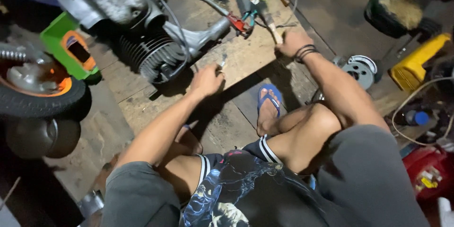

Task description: The person works on a small engine component by hand and using tools such as a brush, pliers, and a screwdriver while sitting on the floor.

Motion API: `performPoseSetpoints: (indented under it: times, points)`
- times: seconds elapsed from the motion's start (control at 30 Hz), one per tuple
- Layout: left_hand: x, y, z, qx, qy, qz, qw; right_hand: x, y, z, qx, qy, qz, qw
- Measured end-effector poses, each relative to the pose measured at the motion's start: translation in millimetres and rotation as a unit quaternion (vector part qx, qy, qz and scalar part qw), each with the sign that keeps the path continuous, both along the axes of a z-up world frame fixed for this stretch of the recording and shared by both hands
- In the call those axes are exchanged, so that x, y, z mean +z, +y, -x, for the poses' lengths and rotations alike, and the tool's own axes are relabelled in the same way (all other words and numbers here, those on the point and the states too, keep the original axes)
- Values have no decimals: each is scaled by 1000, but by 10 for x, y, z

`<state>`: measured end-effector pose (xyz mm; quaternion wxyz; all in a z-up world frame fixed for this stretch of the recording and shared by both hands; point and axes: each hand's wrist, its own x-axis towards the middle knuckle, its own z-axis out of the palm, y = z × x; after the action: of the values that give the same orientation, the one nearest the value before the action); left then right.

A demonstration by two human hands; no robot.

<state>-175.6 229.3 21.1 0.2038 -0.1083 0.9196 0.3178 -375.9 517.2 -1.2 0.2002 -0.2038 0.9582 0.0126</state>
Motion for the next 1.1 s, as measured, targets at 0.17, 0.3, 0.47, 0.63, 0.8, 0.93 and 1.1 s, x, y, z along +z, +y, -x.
performPoseSetpoints:
  times: [0.17, 0.3, 0.47, 0.63, 0.8, 0.93, 1.1]
  points:
    - [34, 2, -208, -76, 138, -23, 987, 541, -80, -72, -200, -145, 281, 927]
    - [585, 12, -354, -46, 264, -155, 951, 1174, -571, -447, -58, -143, 478, 865]
    - [1100, -237, -613, 145, 377, -171, 899, 1692, -1520, -1195, 278, -60, 486, 826]
    - [1179, -765, -1152, 273, 467, -99, 835, 1750, -2228, -1838, 412, 40, 452, 790]
    - [1299, -1485, -1727, 377, 303, -178, 857, 1812, -2653, -2051, 476, 26, 417, 774]
    - [971, -2296, -2173, 325, 202, 33, 923, 1993, -2793, -1881, 505, 32, 447, 738]
    - [1085, -2487, -2171, 170, -132, 169, 962, 1957, -2978, -1578, 495, 75, 470, 727]
